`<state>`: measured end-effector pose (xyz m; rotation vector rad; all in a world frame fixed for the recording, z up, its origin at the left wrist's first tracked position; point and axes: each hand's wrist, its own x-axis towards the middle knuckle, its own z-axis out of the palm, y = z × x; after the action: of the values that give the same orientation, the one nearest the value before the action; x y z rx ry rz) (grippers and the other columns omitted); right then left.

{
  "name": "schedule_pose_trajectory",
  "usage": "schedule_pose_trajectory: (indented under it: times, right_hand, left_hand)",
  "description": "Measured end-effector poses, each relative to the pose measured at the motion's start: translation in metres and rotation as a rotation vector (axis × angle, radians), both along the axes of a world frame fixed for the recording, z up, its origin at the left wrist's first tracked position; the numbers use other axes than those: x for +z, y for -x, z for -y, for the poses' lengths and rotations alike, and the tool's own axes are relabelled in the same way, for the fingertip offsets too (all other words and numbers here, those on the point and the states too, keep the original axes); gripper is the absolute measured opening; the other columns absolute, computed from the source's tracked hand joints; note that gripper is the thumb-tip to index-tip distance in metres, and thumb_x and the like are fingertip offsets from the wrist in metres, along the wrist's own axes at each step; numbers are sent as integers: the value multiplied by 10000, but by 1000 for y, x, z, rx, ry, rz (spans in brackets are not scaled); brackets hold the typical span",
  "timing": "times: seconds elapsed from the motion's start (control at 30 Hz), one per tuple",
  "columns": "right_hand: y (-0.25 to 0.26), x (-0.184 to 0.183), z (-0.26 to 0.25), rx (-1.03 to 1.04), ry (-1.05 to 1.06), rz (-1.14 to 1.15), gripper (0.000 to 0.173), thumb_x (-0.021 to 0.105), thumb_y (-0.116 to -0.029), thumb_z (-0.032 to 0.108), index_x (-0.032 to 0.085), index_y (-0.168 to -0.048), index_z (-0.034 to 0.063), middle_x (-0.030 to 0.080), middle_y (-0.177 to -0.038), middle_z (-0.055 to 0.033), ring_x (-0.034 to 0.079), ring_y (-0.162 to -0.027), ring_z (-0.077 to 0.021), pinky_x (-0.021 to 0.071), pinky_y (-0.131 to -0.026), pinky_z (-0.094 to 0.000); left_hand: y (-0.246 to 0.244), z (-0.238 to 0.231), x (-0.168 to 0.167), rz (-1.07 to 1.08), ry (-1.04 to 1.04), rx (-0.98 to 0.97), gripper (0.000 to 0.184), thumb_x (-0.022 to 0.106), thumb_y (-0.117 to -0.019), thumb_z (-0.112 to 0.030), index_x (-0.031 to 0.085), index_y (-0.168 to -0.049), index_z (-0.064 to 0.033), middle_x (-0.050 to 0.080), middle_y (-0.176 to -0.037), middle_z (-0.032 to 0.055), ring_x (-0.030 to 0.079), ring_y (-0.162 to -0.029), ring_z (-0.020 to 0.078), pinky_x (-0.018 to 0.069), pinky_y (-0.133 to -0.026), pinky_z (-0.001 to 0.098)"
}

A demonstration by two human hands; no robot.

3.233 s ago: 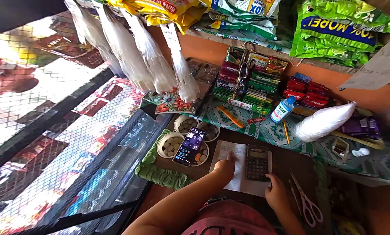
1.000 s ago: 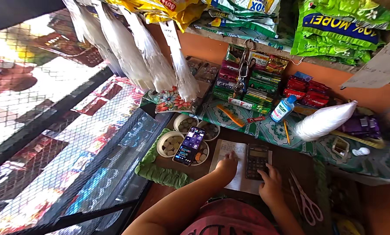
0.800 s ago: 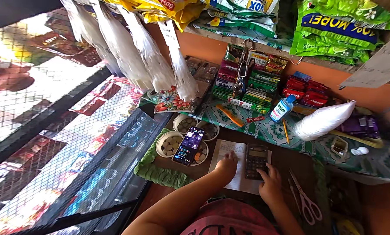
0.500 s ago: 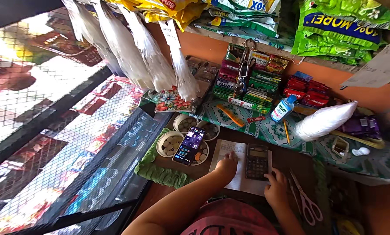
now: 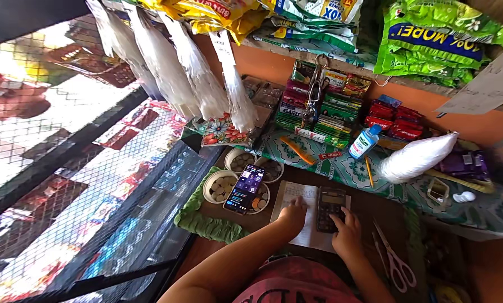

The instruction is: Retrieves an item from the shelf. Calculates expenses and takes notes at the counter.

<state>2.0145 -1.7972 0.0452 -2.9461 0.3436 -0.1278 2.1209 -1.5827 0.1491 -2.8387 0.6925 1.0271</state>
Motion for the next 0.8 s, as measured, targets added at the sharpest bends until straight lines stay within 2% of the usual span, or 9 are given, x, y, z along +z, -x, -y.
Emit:
schedule_pose_trajectory:
  times: [0.1,0.17,0.23,0.33,0.47,0.6,0.7,0.8]
  right_hand:
    - [6,-2,6,-75,-108,8,611,771,-709,128,681,-1256,383,410,-1575,-10,465,-1377,-284,482,-1061,-534]
    - [15,-8,11,-140,-194,7,622,751,-737,93,648,-1306,321,465,-1523,-54,529,-1324,-270,543,-1014,-479]
    - [25,-14,16,-173,-243,4,609,735,-753,83,631,-1321,277,507,-1480,-74,562,-1294,-259,565,-987,-460]
    - [39,-20,23,-146,-239,-6,601,725,-754,102,625,-1321,277,536,-1450,-47,564,-1290,-221,557,-999,-436]
    - [48,-25,27,-90,-239,42,574,714,-747,80,647,-1295,237,561,-1436,-40,548,-1318,-220,530,-1044,-445]
    - [50,-30,27,-78,-233,59,508,693,-760,85,676,-1246,230,553,-1450,-29,544,-1323,-212,525,-1053,-435]
    - [51,-31,27,-61,-188,55,457,687,-774,88,714,-1199,253,548,-1460,-9,559,-1299,-212,537,-1026,-436]
    - [52,-30,29,-63,-190,66,469,687,-770,89,705,-1209,254,552,-1446,-2,552,-1304,-201,537,-1028,-427]
  left_hand:
    - [0,0,1,-7,6,2,756,746,-851,-167,414,-1526,-90,116,-1707,147,400,-1412,501,587,-833,617]
    - [0,0,2,-14,4,1,771,757,-849,-192,409,-1529,-91,112,-1709,142,393,-1417,500,588,-831,617]
    - [0,0,2,-14,5,-1,782,770,-842,-210,412,-1527,-88,111,-1709,140,387,-1422,498,587,-836,614]
    - [0,0,2,-17,0,1,782,765,-846,-200,404,-1531,-87,102,-1709,147,383,-1424,501,588,-839,613]
    - [0,-2,6,-23,52,20,811,820,-812,-245,437,-1511,-96,125,-1700,164,464,-1341,524,587,-813,627]
    - [-2,-6,8,-37,86,-55,668,739,-839,-76,486,-1456,-101,97,-1716,102,462,-1321,549,595,-785,621]
    - [-1,-7,6,-18,101,-126,664,765,-815,-74,506,-1426,-78,95,-1718,104,436,-1342,560,572,-865,630]
    - [-1,-8,5,-19,110,-162,689,788,-802,-91,501,-1428,-80,70,-1724,97,395,-1377,570,501,-975,677]
